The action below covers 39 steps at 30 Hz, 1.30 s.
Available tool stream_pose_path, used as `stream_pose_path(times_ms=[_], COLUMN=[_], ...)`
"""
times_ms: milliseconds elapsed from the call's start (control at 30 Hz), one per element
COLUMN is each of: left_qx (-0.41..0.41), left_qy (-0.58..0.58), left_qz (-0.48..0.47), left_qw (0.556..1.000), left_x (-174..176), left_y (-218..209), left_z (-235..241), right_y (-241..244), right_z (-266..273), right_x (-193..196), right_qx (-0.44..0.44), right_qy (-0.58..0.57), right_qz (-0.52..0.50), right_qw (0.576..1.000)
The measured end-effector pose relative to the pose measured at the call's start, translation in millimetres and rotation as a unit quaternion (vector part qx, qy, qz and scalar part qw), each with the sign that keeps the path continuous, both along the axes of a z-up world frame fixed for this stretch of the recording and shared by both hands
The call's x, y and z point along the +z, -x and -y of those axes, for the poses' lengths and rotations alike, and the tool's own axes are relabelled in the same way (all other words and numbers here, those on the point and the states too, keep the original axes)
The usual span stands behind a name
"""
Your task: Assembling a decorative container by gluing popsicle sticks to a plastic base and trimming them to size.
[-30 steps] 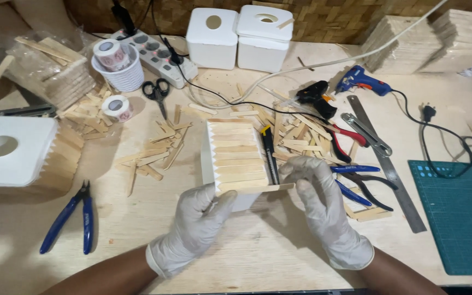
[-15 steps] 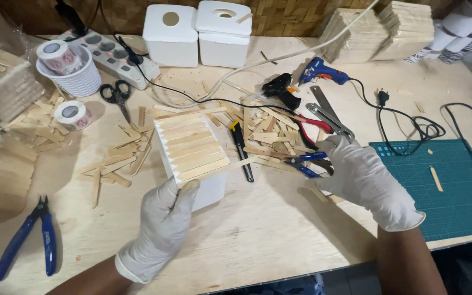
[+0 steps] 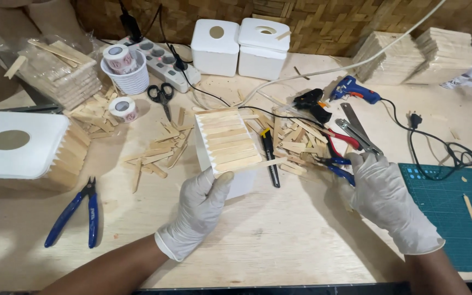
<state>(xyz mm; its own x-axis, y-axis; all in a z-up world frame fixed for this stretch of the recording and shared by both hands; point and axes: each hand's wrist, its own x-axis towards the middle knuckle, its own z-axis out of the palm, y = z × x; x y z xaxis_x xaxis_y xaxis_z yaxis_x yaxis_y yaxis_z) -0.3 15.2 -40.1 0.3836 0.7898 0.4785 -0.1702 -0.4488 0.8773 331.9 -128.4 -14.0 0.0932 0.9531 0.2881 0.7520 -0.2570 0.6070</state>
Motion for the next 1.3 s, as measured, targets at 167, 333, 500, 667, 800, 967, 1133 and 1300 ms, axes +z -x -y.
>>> stream_pose_path(times_ms=[167, 333, 500, 667, 800, 967, 1133, 1300], left_qx=[-0.021, -0.019, 0.013, -0.044, -0.033, -0.111, -0.126, -0.150], left_qy=[0.098, 0.118, 0.065, 0.025, -0.019, -0.039, 0.017, 0.116], left_qz=[0.040, 0.043, 0.004, -0.004, -0.047, -0.044, -0.033, 0.012], left_qw=[0.994, 0.992, 0.998, 0.999, 0.998, 0.992, 0.991, 0.982], left_x=[3.5, 5.1, -3.9, -0.4, -3.6, 6.7, 5.7, 10.6], left_y=[-1.5, 0.8, 1.8, 2.2, 1.7, 2.8, 2.0, -1.1], left_z=[-1.0, -4.3, -5.8, -0.7, -2.9, -3.7, 0.0, 3.3], right_y=[51.8, 91.6, 112.8, 109.3, 113.0, 118.1, 125.6, 127.7], right_z=[-0.4, -12.4, -49.9, -70.3, -61.2, -54.5, -50.8, -52.9], right_x=[46.7, 21.1, 26.6, -1.2, -3.6, -0.5, 5.0, 8.2], right_qx=[0.082, 0.085, 0.073, 0.134, 0.202, 0.255, 0.237, 0.183], right_qy=[-0.069, -0.071, -0.174, -0.197, -0.162, -0.127, -0.131, -0.132], right_qz=[-0.491, -0.722, -0.739, -0.893, -0.907, -0.891, -0.907, -0.922], right_qw=[0.865, 0.683, 0.646, 0.381, 0.333, 0.354, 0.322, 0.314])
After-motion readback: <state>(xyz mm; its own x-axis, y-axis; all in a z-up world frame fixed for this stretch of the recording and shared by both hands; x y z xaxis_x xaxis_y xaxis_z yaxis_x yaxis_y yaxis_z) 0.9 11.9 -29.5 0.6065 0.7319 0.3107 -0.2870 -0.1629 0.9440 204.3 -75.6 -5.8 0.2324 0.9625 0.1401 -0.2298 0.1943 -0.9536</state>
